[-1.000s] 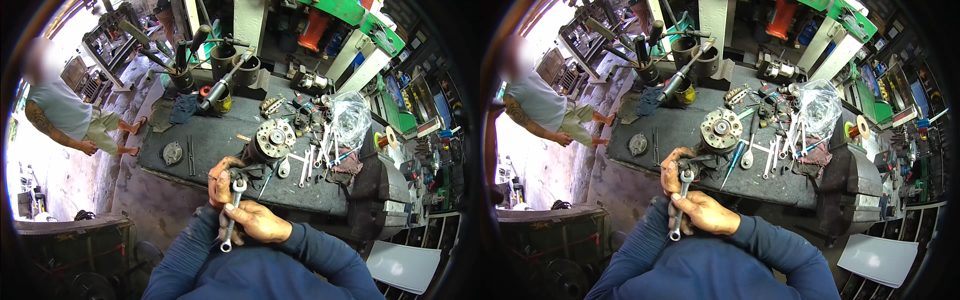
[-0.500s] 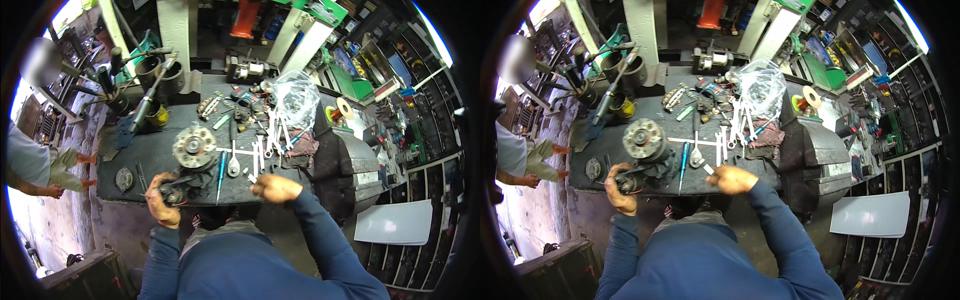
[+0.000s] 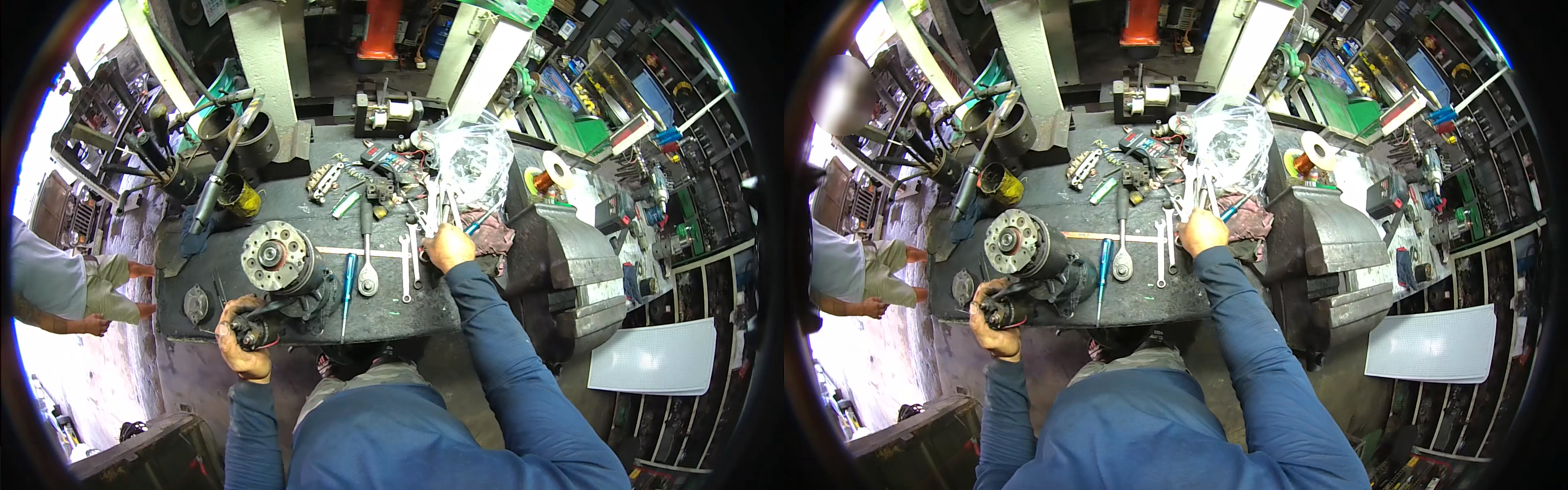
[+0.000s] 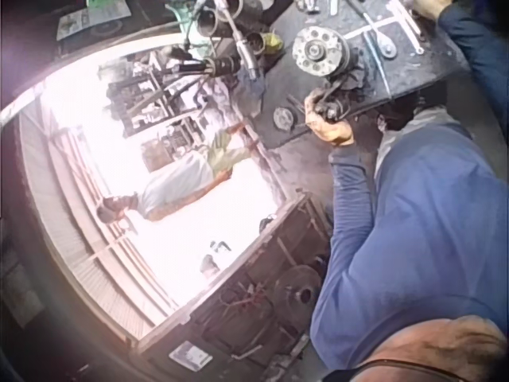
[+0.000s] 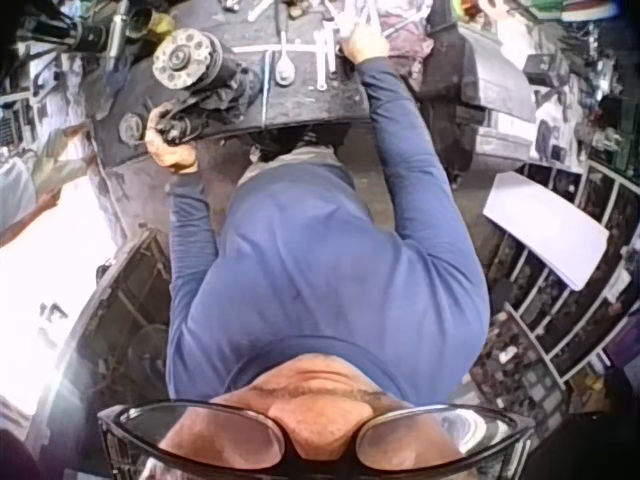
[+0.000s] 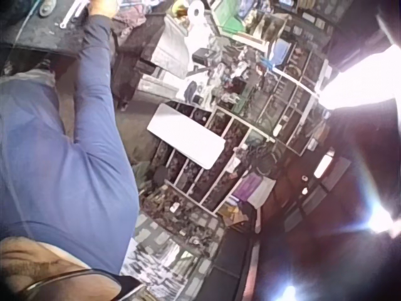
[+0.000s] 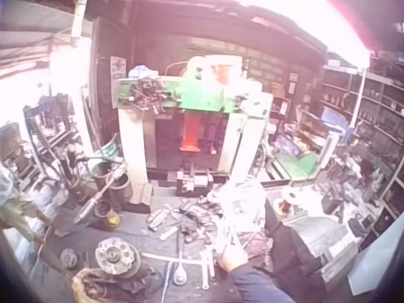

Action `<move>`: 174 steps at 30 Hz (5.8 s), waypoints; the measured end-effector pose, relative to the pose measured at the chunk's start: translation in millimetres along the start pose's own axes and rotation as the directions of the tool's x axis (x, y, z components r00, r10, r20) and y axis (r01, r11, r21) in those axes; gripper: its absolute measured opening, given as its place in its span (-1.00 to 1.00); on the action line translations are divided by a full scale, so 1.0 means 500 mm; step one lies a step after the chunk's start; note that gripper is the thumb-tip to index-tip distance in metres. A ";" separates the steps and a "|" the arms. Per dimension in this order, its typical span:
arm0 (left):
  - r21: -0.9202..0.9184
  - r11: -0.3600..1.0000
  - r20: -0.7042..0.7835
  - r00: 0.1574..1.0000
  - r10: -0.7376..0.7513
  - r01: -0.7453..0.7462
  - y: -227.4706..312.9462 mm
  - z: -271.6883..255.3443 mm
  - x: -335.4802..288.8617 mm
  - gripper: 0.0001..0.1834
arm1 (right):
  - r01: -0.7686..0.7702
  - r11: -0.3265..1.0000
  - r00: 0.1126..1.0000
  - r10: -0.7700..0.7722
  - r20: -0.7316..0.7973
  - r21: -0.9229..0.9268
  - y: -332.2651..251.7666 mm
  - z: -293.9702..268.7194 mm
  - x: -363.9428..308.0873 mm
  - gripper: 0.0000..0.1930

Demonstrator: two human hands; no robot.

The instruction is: The person uses a wrench to loosen a bolt on a mechanical assembly, then removes the bolt and separates the housing into two halves. The person then uses a screwdriver to pry out internal components and places the disassembled parts on the workbench.

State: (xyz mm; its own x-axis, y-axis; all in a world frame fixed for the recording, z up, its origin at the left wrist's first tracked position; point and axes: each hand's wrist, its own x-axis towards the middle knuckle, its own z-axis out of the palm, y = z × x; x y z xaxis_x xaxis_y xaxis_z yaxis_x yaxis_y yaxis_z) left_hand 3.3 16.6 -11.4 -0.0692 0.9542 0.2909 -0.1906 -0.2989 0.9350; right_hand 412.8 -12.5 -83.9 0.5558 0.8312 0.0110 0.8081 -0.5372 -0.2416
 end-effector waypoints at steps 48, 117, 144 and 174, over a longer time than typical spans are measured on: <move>-0.009 1.000 0.071 0.997 -0.004 0.005 0.020 0.003 0.003 -0.28 | 0.372 0.911 0.913 -0.394 -0.105 -0.178 0.101 0.013 -0.097 -0.89; -0.010 1.000 0.029 0.999 -0.029 0.029 0.004 -0.003 -0.002 -0.24 | 0.121 0.993 0.973 -0.120 0.199 0.007 -0.036 0.001 -0.263 -0.62; 0.048 0.999 0.140 0.990 0.019 -0.026 0.023 -0.004 0.009 -0.31 | 0.181 0.893 0.983 -0.151 -0.105 0.412 -0.058 -0.119 -0.235 -0.78; -0.023 0.999 0.290 0.957 -0.030 0.038 0.061 -0.008 0.017 -0.36 | 0.882 0.432 0.468 -0.847 -0.252 0.187 -0.332 -0.378 -0.329 -0.57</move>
State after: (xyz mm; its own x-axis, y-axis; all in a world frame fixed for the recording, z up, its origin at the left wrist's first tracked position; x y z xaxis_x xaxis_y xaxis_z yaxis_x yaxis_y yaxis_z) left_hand -7.0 15.5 19.0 0.2235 0.9245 0.3089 -0.2157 -0.2622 0.9406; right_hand 224.2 -87.2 137.6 -0.3749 0.8079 0.4546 0.8032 0.5279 -0.2758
